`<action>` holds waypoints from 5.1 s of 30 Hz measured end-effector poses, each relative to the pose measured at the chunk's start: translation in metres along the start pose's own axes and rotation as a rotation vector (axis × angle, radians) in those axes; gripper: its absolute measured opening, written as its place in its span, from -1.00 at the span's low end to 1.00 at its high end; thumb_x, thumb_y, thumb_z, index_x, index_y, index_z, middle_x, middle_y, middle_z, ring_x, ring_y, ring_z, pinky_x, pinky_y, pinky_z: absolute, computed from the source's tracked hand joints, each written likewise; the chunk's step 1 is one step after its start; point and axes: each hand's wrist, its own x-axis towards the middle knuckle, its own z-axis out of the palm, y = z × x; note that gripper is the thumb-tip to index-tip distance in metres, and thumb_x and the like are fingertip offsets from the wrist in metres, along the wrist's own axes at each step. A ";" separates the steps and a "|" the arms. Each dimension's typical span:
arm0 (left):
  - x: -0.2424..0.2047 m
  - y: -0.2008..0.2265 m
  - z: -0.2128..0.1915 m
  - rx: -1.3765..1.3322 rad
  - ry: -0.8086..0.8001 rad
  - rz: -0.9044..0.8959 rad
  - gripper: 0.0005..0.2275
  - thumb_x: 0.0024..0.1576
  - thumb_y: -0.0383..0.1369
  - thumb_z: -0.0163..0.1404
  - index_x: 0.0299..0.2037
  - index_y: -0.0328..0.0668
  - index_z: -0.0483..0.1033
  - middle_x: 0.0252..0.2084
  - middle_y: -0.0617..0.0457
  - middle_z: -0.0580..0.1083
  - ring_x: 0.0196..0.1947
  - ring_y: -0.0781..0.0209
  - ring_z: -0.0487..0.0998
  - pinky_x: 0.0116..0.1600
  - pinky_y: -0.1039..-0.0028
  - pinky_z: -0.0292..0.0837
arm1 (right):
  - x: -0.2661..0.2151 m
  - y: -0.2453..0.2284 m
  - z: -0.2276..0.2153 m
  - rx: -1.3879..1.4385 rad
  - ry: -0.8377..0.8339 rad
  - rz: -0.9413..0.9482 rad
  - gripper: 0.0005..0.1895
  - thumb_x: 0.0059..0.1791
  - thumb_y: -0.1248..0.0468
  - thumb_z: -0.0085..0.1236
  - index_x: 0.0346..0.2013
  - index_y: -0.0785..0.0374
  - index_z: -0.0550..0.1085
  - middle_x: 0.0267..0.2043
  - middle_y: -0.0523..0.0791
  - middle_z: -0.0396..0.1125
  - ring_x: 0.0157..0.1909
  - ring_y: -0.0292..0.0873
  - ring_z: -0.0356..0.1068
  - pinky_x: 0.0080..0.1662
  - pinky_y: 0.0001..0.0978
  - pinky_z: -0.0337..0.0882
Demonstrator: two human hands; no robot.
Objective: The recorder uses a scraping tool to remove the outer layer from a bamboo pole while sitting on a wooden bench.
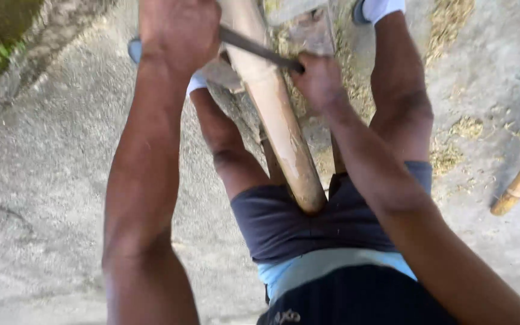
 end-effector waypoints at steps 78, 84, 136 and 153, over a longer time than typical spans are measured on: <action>-0.002 -0.015 0.006 -0.140 -0.083 -0.018 -0.90 0.09 -0.30 0.09 -0.28 0.06 0.69 -0.32 0.05 0.64 -0.30 0.13 0.67 -0.24 0.24 0.55 | 0.000 -0.007 -0.005 -0.130 0.025 0.041 -0.84 -0.06 0.32 0.34 -0.46 0.27 0.51 -0.57 -0.01 0.40 -0.65 -0.03 0.35 -0.47 -0.14 0.38; 0.006 -0.013 -0.011 0.007 -0.120 0.043 -0.89 0.07 -0.30 0.06 -0.39 0.06 0.68 -0.34 0.05 0.64 -0.29 0.13 0.67 -0.20 0.25 0.54 | -0.007 0.004 0.012 -0.029 0.020 0.040 -0.88 -0.03 0.28 0.30 -0.37 0.28 0.55 -0.50 0.05 0.42 -0.55 0.01 0.44 -0.39 -0.08 0.45; 0.027 0.019 -0.045 0.073 -0.203 0.115 -0.83 0.17 -0.37 -0.02 -0.26 0.03 0.69 -0.23 0.10 0.65 -0.21 0.14 0.67 -0.21 0.24 0.50 | -0.018 0.031 0.048 0.230 0.000 0.113 -0.87 0.01 0.37 0.25 -0.40 0.34 0.51 -0.54 0.11 0.35 -0.54 0.09 0.37 -0.40 -0.07 0.33; 0.050 -0.005 -0.021 0.048 -0.094 0.036 -0.83 0.21 -0.37 -0.03 -0.18 -0.01 0.67 -0.20 0.07 0.65 -0.19 0.15 0.66 -0.16 0.25 0.46 | 0.029 0.028 0.042 0.348 -0.050 0.065 -0.83 0.04 0.37 0.23 -0.46 0.30 0.52 -0.62 -0.03 0.36 -0.68 -0.21 0.26 -0.59 -0.25 0.26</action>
